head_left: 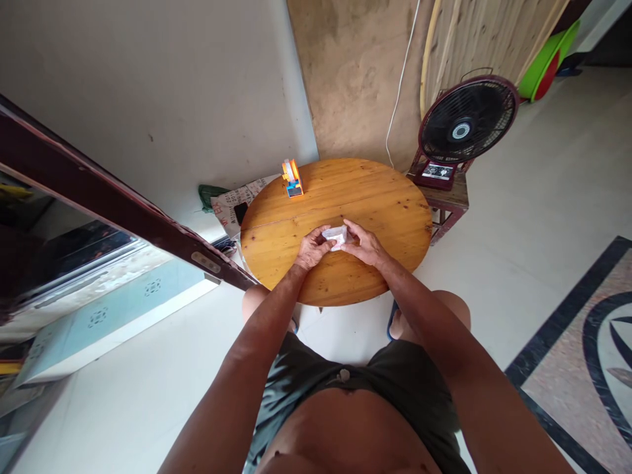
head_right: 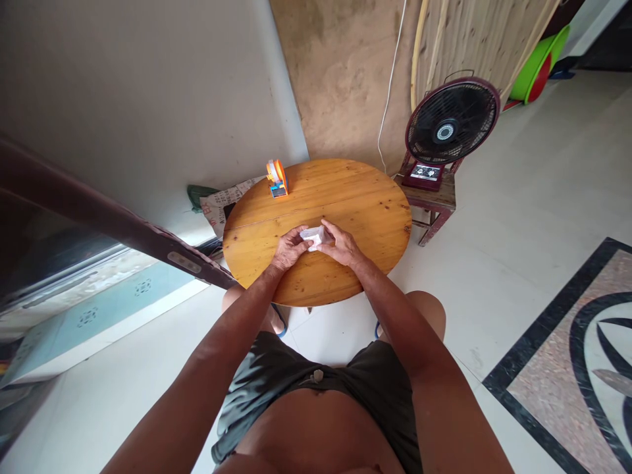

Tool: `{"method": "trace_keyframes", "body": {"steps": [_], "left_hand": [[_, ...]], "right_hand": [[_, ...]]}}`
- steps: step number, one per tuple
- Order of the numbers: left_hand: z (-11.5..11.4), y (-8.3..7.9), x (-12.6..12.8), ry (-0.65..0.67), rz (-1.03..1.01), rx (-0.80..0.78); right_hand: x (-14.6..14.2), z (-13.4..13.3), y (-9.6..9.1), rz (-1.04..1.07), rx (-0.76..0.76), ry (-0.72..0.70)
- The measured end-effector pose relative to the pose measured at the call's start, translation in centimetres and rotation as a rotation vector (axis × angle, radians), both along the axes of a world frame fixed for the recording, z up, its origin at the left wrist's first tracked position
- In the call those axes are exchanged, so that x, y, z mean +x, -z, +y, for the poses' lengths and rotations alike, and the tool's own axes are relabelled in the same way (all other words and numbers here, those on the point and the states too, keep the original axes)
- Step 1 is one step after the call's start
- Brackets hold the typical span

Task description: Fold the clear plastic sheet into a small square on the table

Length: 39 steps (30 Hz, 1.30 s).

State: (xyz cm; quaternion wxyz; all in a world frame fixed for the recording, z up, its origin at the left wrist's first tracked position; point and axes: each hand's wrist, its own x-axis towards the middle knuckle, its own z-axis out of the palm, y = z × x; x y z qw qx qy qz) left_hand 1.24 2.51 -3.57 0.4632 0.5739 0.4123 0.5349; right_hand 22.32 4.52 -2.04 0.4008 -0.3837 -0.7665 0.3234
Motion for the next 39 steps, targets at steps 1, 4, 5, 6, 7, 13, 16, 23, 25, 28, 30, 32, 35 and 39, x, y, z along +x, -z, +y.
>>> {"method": "trace_keyframes", "body": {"steps": [1, 4, 5, 6, 7, 13, 16, 23, 25, 28, 30, 32, 35, 39], "left_hand": [[-0.1, 0.0, 0.1, 0.008, -0.003, 0.02], [-0.5, -0.2, 0.3, -0.01, 0.087, 0.101], [-0.7, -0.4, 0.3, -0.035, 0.158, 0.134], [-0.9, -0.6, 0.3, -0.068, 0.245, 0.174], [-1.0, -0.8, 0.3, -0.103, 0.336, 0.22], [-1.3, -1.7, 0.6, -0.202, 0.683, 0.394], [-1.4, -1.8, 1.0, -0.217, 0.745, 0.393], [-1.9, -2.0, 0.5, -0.123, 0.688, 0.466], [-1.9, -1.9, 0.2, -0.122, 0.658, 0.493], [-2.1, -1.8, 0.1, -0.127, 0.625, 0.535], [-2.2, -1.9, 0.0, -0.112, 0.584, 0.543], [-2.4, -2.0, -0.2, -0.097, 0.53, 0.529], [-2.3, -1.7, -0.7, -0.153, 0.414, 0.456], [-1.5, -0.7, -1.6, -0.343, 0.083, 0.219]], "right_hand": [[0.0, 0.0, -0.1, -0.003, -0.012, 0.006], [-0.3, 0.0, -0.1, -0.023, 0.02, 0.039], [-0.4, 0.0, -0.1, -0.03, 0.05, 0.054], [-0.5, 0.0, 0.0, -0.038, 0.086, 0.069], [-0.6, 0.0, 0.0, -0.049, 0.123, 0.084], [-1.3, -0.2, -0.2, -0.138, 0.348, 0.153], [-1.5, -0.5, -0.6, -0.185, 0.412, 0.14], [-0.6, -1.1, -0.8, -0.144, 0.407, 0.062], [-0.1, -1.1, -0.7, -0.111, 0.394, 0.043], [0.5, -1.2, -0.5, -0.08, 0.374, 0.027], [0.7, -1.3, -0.5, -0.067, 0.354, 0.008], [0.8, -1.4, -0.5, -0.047, 0.329, -0.014], [0.9, -1.6, -0.8, 0.013, 0.264, 0.005], [1.3, -1.7, -1.0, 0.132, 0.116, 0.076]]}}
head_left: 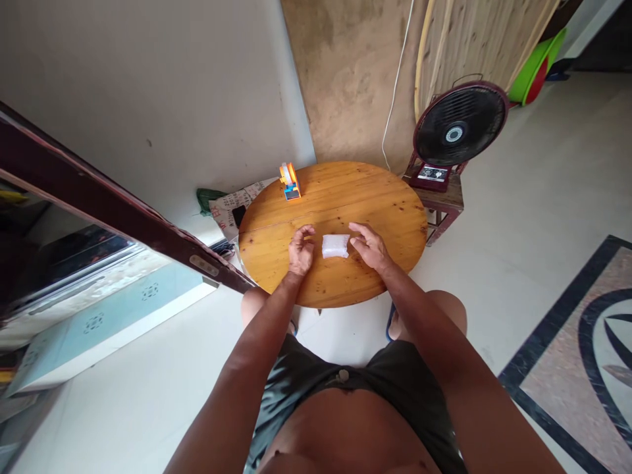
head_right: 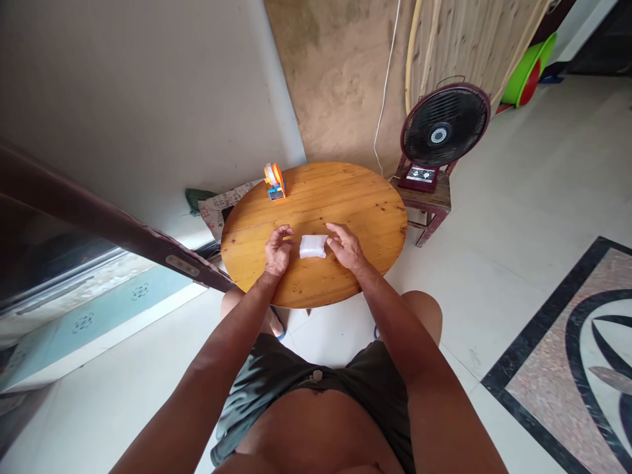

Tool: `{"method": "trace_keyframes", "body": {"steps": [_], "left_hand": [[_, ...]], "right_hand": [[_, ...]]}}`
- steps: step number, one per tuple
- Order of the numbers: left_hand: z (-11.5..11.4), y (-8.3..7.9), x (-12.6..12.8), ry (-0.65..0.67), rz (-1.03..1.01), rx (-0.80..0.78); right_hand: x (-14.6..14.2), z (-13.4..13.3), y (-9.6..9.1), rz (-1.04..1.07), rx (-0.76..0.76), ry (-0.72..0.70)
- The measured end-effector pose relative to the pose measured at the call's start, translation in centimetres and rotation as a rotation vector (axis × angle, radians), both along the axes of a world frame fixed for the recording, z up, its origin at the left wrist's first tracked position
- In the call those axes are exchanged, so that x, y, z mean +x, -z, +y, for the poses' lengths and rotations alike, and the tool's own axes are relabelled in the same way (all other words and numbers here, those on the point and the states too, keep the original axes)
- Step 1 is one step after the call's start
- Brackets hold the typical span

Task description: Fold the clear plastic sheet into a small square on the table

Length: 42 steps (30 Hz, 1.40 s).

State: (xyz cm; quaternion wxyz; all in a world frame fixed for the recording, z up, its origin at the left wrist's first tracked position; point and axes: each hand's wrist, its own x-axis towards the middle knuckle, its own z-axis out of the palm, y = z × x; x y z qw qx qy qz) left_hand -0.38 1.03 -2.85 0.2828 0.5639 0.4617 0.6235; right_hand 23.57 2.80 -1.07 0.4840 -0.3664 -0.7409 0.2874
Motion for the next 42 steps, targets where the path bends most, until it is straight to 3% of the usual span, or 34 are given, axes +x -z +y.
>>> {"method": "trace_keyframes", "body": {"steps": [2, 4, 9, 14, 25, 30, 35, 42], "left_hand": [[0.3, 0.4, -0.4, 0.001, -0.12, -0.072], [0.2, 0.4, -0.6, 0.082, -0.123, -0.112], [-0.2, -0.3, -0.1, 0.312, 0.226, -0.106], [0.0, -0.3, 0.2, 0.298, 0.462, -0.062], [-0.4, -0.5, 0.6, 0.231, 0.466, 0.039], [-0.3, -0.7, 0.7, 0.238, 0.52, -0.041], [-0.3, -0.8, 0.0, 0.283, 0.417, 0.011], [-0.2, -0.6, -0.7, 0.195, -0.02, -0.104]], "right_hand": [[0.2, 0.0, 0.0, 0.009, -0.023, -0.029], [0.2, 0.0, 0.0, -0.047, 0.013, -0.066], [-0.3, 0.3, 0.5, -0.232, 0.129, -0.1], [-0.6, 0.3, 0.8, -0.297, 0.136, -0.085], [-1.2, -0.2, 0.1, -0.268, 0.205, -0.034], [-1.3, -0.1, 0.2, -0.313, 0.192, -0.025], [-0.7, -0.2, 0.0, -0.269, 0.21, -0.044], [-0.3, 0.0, 0.0, -0.221, 0.208, -0.066]]}}
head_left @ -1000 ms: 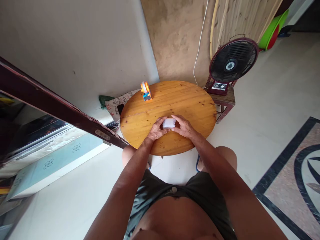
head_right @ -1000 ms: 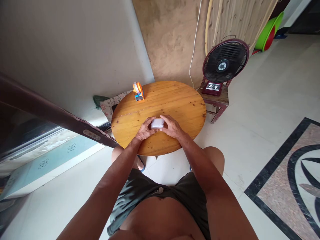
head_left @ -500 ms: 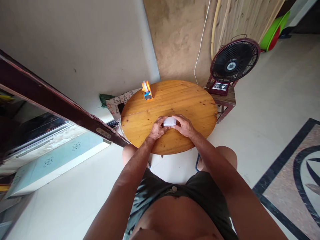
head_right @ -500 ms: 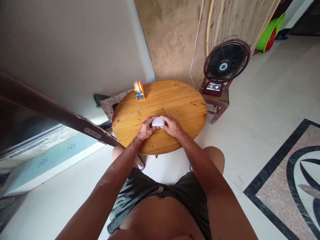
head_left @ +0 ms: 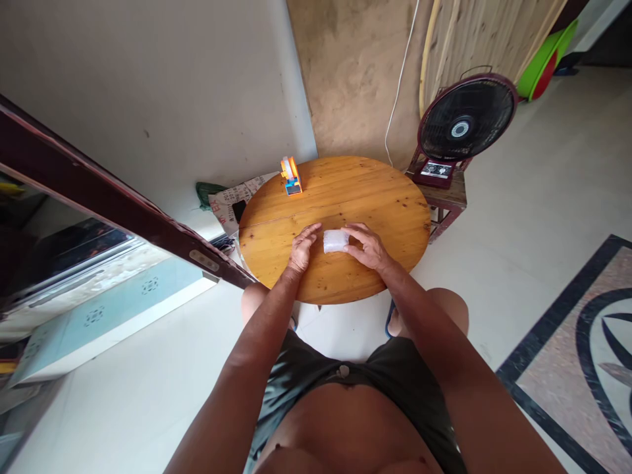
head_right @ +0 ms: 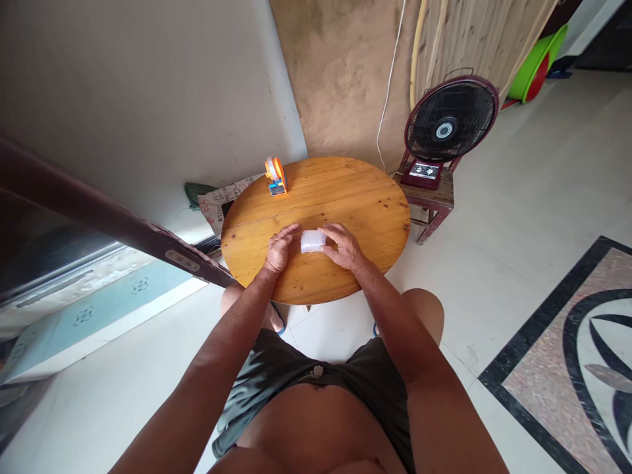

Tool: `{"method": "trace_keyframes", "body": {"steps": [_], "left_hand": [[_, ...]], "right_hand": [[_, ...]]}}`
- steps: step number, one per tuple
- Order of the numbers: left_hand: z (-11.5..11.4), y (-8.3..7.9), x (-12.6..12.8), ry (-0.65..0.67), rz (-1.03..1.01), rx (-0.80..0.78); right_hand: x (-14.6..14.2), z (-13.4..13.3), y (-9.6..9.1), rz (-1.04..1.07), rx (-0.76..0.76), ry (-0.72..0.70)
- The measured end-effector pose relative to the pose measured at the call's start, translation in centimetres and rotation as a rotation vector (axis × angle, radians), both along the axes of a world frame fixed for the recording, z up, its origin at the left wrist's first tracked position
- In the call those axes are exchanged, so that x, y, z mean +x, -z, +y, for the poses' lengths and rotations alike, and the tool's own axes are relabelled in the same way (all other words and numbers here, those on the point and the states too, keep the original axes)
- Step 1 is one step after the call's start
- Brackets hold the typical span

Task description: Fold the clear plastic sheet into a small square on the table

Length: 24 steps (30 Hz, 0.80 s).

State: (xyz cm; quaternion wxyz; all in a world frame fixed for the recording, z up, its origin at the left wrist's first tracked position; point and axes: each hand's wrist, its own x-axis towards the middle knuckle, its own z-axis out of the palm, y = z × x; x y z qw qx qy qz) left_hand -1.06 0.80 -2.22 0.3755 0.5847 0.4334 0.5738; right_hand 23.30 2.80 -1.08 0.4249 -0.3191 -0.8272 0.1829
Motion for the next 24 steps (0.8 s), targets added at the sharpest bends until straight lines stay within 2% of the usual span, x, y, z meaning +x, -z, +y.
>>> {"method": "trace_keyframes", "body": {"steps": [3, 7, 13, 18, 21, 24], "left_hand": [[-0.1, -0.1, 0.2, 0.017, 0.056, 0.015], [-0.3, -0.1, 0.2, 0.108, 0.161, 0.041], [-0.1, -0.1, 0.2, 0.188, 0.364, 0.183], [0.0, -0.1, 0.8, 0.196, 0.576, 0.268], [0.1, 0.0, 1.2, 0.189, 0.629, 0.282], [0.1, 0.2, 1.4, 0.17, 0.644, 0.293]], "right_hand": [[-0.4, 0.1, 0.1, -0.03, -0.008, 0.003], [-0.7, 0.1, 0.1, -0.045, -0.05, 0.024], [-0.7, 0.4, 0.0, -0.001, -0.08, 0.023], [-0.8, 1.2, 0.1, 0.024, -0.133, 0.055], [-0.8, 1.5, 0.0, -0.005, -0.134, 0.099], [-0.9, 1.4, -0.3, -0.031, -0.092, 0.062]]}}
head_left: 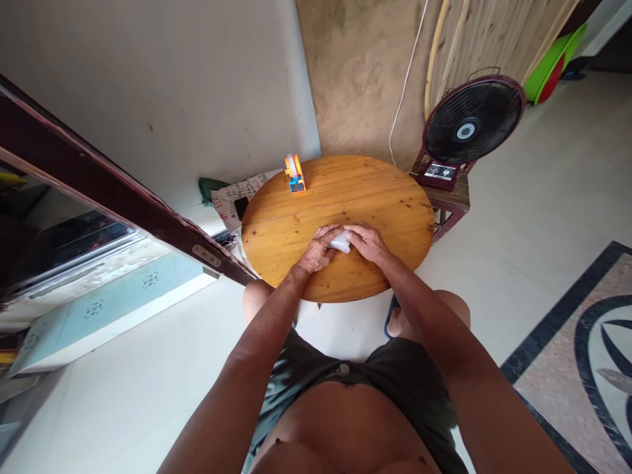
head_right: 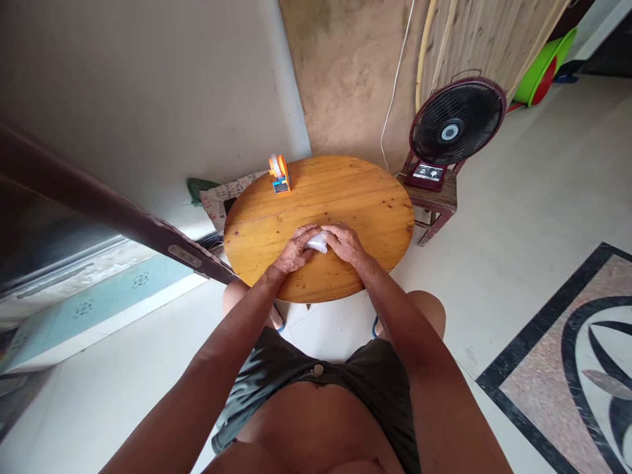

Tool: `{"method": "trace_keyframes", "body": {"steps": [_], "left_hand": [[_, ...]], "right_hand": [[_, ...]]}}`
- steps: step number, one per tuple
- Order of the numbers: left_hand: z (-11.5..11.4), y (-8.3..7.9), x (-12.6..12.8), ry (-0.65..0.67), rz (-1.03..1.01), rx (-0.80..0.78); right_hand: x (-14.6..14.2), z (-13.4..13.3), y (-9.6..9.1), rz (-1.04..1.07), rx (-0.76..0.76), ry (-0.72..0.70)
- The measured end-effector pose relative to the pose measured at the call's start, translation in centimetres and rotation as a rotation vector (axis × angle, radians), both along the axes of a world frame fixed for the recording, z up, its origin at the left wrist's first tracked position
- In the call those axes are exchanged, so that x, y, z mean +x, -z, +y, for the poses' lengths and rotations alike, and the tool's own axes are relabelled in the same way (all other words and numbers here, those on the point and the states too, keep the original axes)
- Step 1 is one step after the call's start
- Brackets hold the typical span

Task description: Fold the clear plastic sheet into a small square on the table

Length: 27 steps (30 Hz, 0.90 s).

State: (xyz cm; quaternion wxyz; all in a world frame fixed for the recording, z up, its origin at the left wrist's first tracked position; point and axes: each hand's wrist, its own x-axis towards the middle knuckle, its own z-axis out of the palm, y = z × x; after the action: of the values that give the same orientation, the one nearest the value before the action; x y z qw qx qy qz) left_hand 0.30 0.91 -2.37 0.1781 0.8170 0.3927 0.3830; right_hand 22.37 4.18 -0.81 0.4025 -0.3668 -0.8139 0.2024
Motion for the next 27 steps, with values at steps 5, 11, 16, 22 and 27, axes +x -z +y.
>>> {"method": "trace_keyframes", "body": {"steps": [5, 11, 16, 22, 27], "left_hand": [[0.2, 0.2, -0.1, -0.01, -0.014, 0.023], [-0.2, -0.4, -0.1, 0.004, -0.021, 0.014], [-0.5, -0.8, 0.1, -0.006, -0.001, 0.009], [-0.5, -1.0, 0.0, 0.014, -0.039, 0.005], [-0.5, -1.2, -0.1, 0.044, -0.004, -0.027]], "right_hand": [[-0.3, -0.7, -0.1, -0.026, 0.08, -0.048], [-0.2, -0.4, 0.4, -0.037, -0.004, 0.021], [0.0, -0.9, 0.1, -0.063, 0.037, -0.057], [0.0, -1.2, 0.1, -0.087, -0.01, -0.008], [0.3, -0.2, -0.1, -0.051, -0.128, 0.025]]}}
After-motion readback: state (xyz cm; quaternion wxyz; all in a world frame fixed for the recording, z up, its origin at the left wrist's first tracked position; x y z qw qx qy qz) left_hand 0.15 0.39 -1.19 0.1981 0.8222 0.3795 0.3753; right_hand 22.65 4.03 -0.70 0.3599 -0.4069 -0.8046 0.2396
